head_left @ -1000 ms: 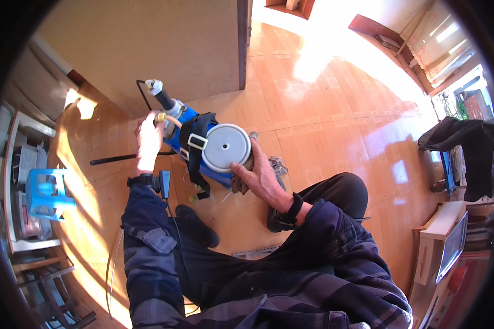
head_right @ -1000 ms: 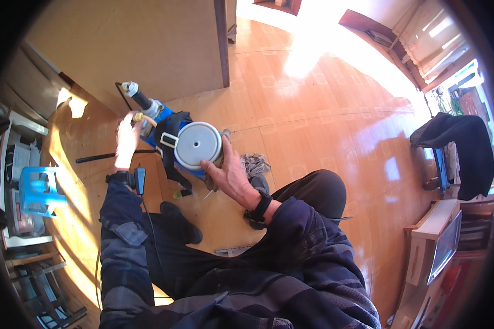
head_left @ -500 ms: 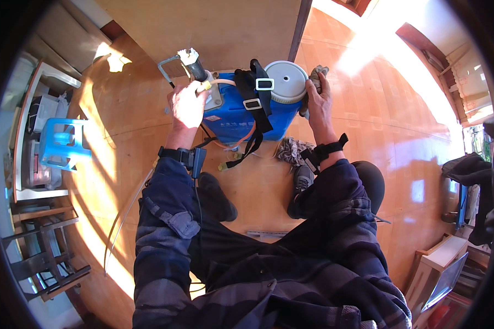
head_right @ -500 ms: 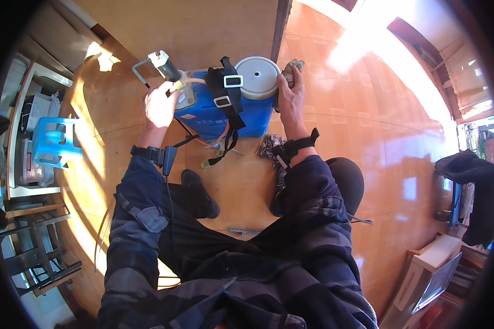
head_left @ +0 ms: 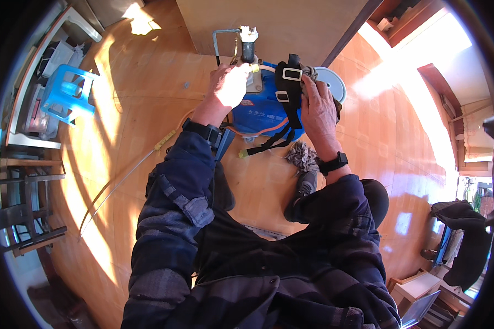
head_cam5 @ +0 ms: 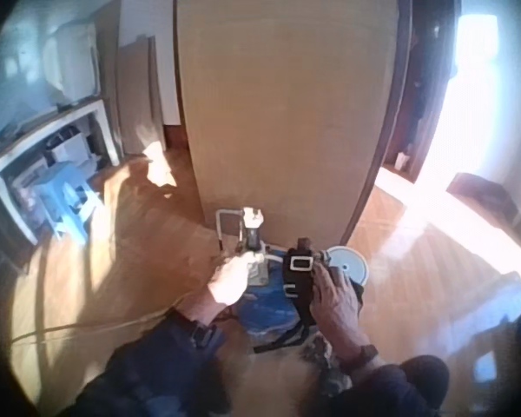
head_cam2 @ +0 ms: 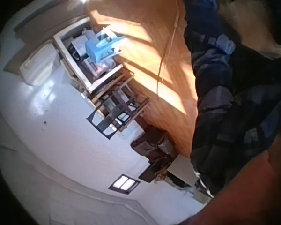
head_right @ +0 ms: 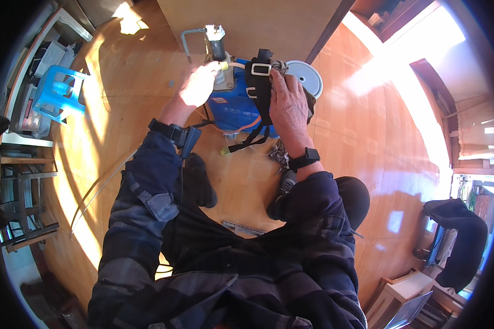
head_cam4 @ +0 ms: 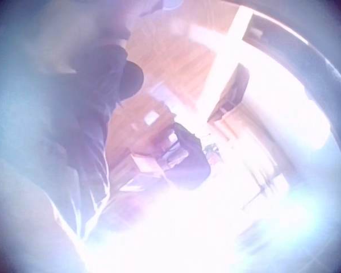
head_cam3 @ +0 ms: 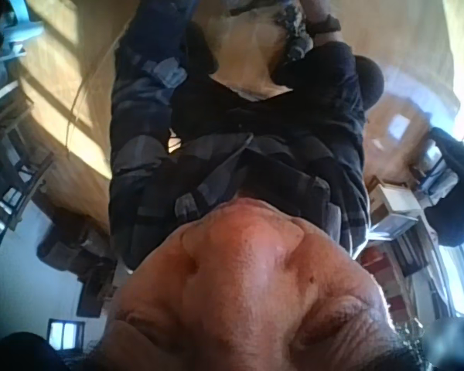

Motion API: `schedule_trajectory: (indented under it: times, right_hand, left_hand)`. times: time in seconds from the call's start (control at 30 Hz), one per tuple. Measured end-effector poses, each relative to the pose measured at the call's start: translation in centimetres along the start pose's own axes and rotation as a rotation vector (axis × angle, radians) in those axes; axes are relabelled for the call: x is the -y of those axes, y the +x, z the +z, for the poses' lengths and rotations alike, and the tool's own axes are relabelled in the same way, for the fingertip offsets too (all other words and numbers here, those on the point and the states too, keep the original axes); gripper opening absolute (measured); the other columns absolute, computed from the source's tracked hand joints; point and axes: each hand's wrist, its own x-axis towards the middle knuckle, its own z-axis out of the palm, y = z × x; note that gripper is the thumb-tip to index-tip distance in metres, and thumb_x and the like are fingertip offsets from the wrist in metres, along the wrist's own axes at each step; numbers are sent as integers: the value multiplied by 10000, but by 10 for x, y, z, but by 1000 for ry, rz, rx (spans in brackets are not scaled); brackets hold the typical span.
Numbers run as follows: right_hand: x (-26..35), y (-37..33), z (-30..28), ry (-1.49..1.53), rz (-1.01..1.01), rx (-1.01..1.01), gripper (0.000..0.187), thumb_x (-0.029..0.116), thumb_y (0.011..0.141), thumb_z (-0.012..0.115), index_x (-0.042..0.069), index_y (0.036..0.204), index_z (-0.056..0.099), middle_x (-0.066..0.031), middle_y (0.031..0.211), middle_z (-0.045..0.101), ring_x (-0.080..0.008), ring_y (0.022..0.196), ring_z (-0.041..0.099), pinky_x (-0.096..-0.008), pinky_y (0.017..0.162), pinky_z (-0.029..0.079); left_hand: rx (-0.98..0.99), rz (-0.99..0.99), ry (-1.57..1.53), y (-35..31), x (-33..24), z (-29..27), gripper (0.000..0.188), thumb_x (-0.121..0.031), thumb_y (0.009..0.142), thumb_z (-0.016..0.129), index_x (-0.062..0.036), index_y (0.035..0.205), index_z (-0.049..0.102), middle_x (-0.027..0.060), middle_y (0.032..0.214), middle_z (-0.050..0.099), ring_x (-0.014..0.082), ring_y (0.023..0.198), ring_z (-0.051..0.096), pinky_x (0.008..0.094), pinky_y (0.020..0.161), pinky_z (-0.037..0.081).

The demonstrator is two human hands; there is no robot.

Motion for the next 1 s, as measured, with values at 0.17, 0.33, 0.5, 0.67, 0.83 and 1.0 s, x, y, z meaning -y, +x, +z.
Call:
schedule_trajectory:
  times: [0.17, 0.33, 0.5, 0.67, 0.83, 1.0]
  right_hand:
    - [-43, 21, -5, -171, 137, -171, 417, 60, 986, 641, 117, 1399, 657, -168, 1221, 649, -402, 1157, 634, -484, 991, 526]
    - [-28, 0, -20, -65, 255, -42, 355, 99, 998, 645, 94, 1349, 699, -163, 1196, 677, -333, 1064, 694, -435, 934, 558]
    - [37, -20, -48, 384, 384, 244, 347, 169, 1004, 665, 33, 1319, 718, -168, 1244, 734, -230, 1063, 724, -353, 949, 557]
    - [90, -5, -25, 450, 78, 110, 439, 90, 951, 733, 8, 1379, 674, -196, 1244, 694, -335, 1161, 693, -397, 1028, 538]
    - [84, 25, 33, 122, 60, 296, 445, 70, 937, 708, 14, 1375, 653, -223, 1241, 656, -448, 1150, 660, -483, 991, 552]
    - [71, 20, 70, -182, -98, 265, 260, 81, 910, 688, 48, 1168, 679, -200, 1147, 639, -433, 1077, 659, -538, 890, 563]
  left_hand:
    - [132, -41, -281, 10, 22, 13, 426, -350, 1141, 458, -60, 1328, 708, 173, 1186, 768, 300, 1126, 703, 389, 989, 531]
    - [155, -53, -639, 14, 29, 21, 445, -329, 1131, 427, -46, 1324, 711, 170, 1158, 753, 294, 1123, 681, 383, 996, 521]
    - [19, -38, -260, 0, 10, -17, 405, -189, 1081, 473, -11, 1396, 656, 223, 1231, 730, 350, 1186, 678, 414, 1026, 539]
    - [-280, -50, -203, -12, -3, -96, 367, -234, 1084, 561, -2, 1336, 694, 216, 1270, 748, 372, 1159, 720, 410, 1010, 565]
    - [-623, 0, -408, -29, -4, -135, 359, -301, 1055, 627, -31, 1259, 745, 186, 1117, 787, 313, 976, 749, 373, 909, 572]
    - [-577, -136, -382, -35, -3, -133, 344, -323, 1042, 650, -74, 1255, 756, 161, 1117, 790, 299, 977, 733, 381, 928, 567]
